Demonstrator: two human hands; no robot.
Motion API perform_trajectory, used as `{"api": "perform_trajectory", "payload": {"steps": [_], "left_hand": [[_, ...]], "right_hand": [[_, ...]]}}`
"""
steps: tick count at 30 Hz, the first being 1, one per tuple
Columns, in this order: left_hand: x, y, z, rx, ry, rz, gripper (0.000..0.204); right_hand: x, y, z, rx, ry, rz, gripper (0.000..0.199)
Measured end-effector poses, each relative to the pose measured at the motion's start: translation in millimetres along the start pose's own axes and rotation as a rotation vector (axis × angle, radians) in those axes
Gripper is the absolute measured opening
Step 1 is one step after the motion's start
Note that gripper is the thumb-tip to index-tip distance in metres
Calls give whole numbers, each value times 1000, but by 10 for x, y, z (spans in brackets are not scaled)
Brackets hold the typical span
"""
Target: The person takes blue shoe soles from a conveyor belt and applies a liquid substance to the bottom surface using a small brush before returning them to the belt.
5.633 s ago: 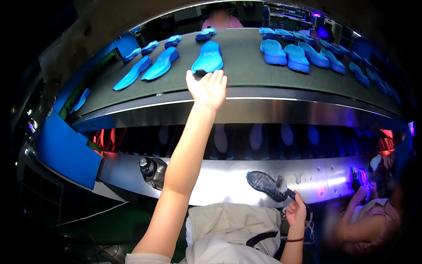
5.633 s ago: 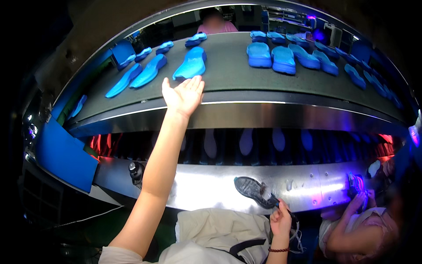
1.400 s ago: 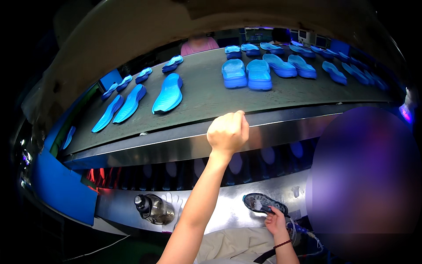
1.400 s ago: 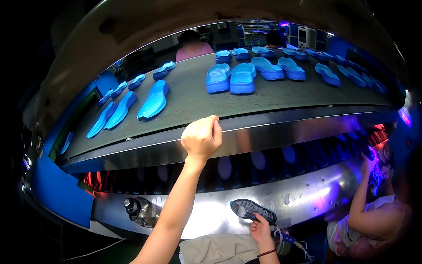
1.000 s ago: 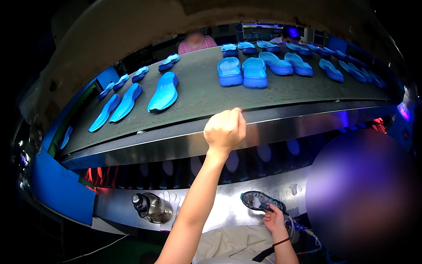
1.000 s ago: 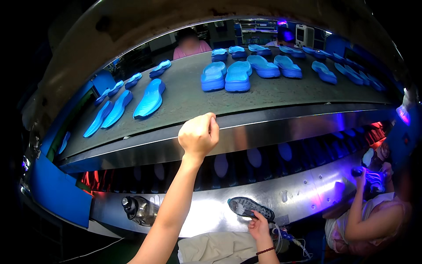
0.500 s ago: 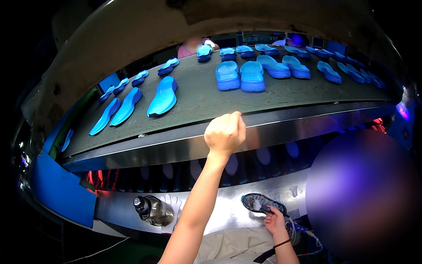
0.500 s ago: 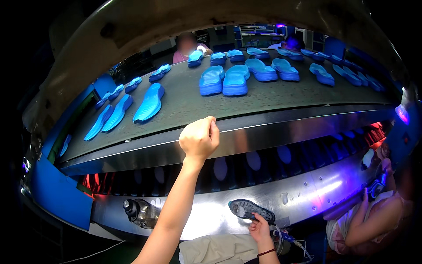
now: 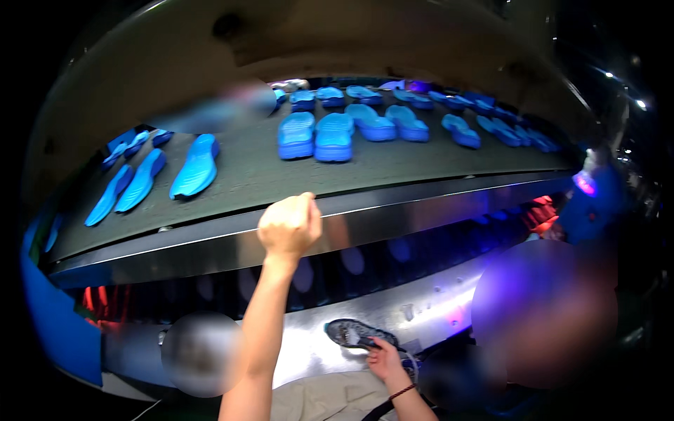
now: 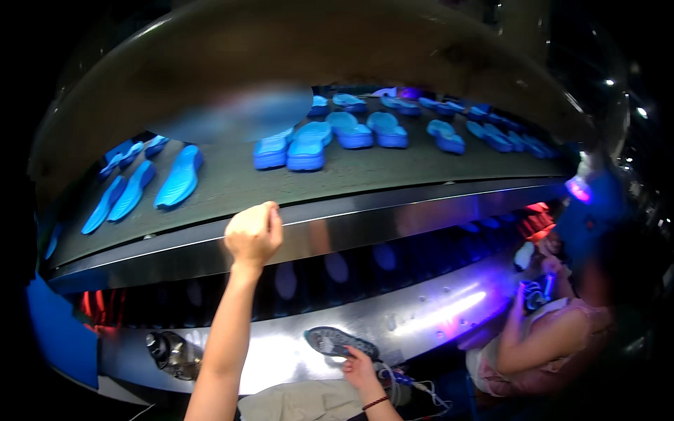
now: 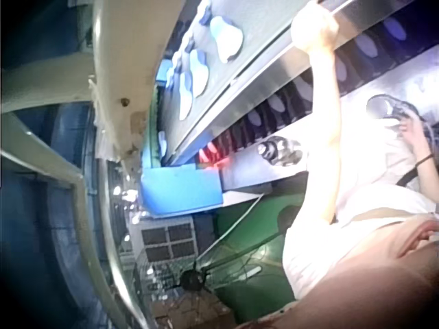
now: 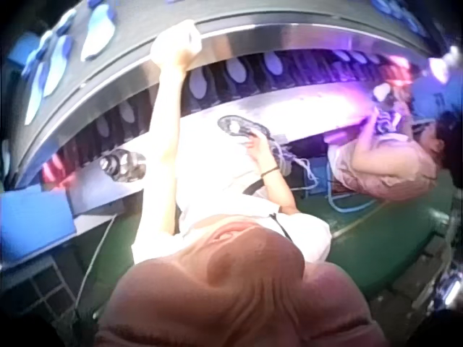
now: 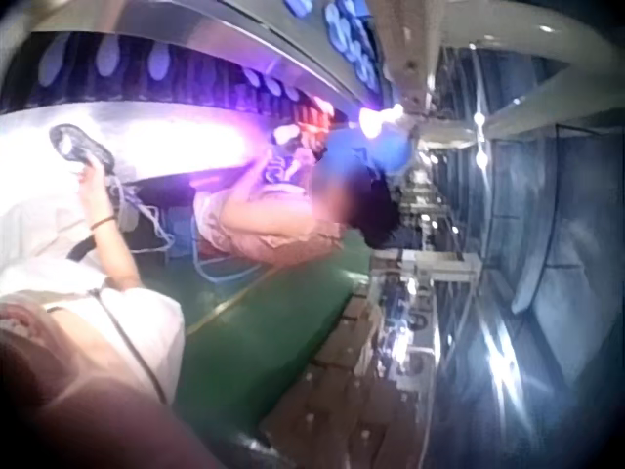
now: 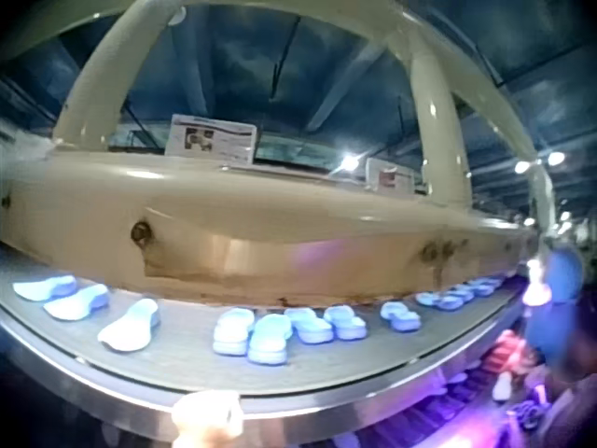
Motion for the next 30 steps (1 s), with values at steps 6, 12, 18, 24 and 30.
{"api": "perform_trajectory", "payload": {"steps": [6,12,18,24,30], "left_hand": [[60,-21,36,-74,-15,1,5],[79,-12,7,-104,-17,29,8],[108,-31,24,-99,4,27,9],[173,9,6,-149,-6,17,13],[91,57,-40,-213,-53,51,14]], "right_hand": [[-75,-55,-18,-46,-29,-11,17],[-58,-18,49,-5,-11,-35,17],[-61,3,113,-40,-9,-9,17],[-64,-65,159,-49,-9,-8,14],[-23,-64,237,-73,-1,8,15]]}}
Point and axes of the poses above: each hand's wrist, its own z-axis towards the middle knuckle, its own y-axis out of the palm, x = y × z, the point moved 3 cm from there along z, towards the middle knuckle, and after that the axes turned 13 degrees about z, right-handed, at the moved point
